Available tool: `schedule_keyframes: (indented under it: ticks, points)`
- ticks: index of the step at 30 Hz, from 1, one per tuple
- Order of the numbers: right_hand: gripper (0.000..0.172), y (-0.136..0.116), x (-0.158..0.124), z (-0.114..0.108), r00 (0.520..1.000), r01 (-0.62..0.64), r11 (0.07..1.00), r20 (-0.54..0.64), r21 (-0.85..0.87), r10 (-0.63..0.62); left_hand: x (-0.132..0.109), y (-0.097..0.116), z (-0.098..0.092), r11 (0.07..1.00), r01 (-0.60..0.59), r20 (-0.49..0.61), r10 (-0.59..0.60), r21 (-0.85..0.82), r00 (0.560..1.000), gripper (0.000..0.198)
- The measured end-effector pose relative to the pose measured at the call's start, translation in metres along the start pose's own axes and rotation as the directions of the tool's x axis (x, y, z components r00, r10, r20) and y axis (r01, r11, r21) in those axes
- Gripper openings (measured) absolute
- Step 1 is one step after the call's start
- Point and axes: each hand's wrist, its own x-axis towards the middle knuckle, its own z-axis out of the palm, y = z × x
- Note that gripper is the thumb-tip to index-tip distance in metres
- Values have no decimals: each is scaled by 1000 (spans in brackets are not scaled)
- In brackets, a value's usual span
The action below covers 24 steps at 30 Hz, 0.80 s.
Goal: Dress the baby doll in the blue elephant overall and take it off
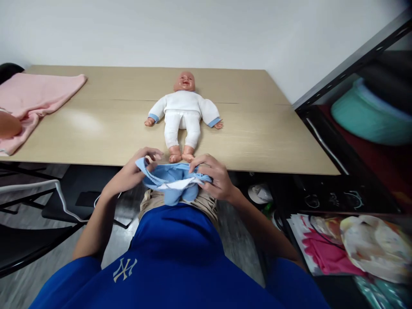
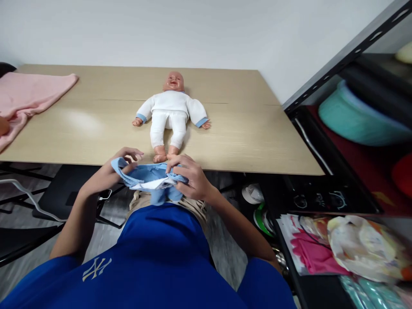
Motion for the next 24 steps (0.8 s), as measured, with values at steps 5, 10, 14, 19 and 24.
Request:
schedule_keyframes:
  ticks: [5,10,14,19,24]
  points:
    - [16,-27,41,-14,965,-239,970,125,49,232,-10,13,-16,971,-205,402,139,126,905,86]
    - [23,-34,63,-15,884,-458,884,153,90,442,-4,25,-1,984,-134,360,83,119,929,90]
    - [27,-29,59,-21,830,-539,839,220,80,512,8,27,23,992,-121,309,105,32,945,47]
    - [59,-12,38,-21,688,-564,817,614,117,386,14,24,26,993,-70,303,95,-95,948,36]
    - [46,-10,24,-9,606,-580,811,706,75,367,11,25,22,1000,1,420,-6,12,907,45]
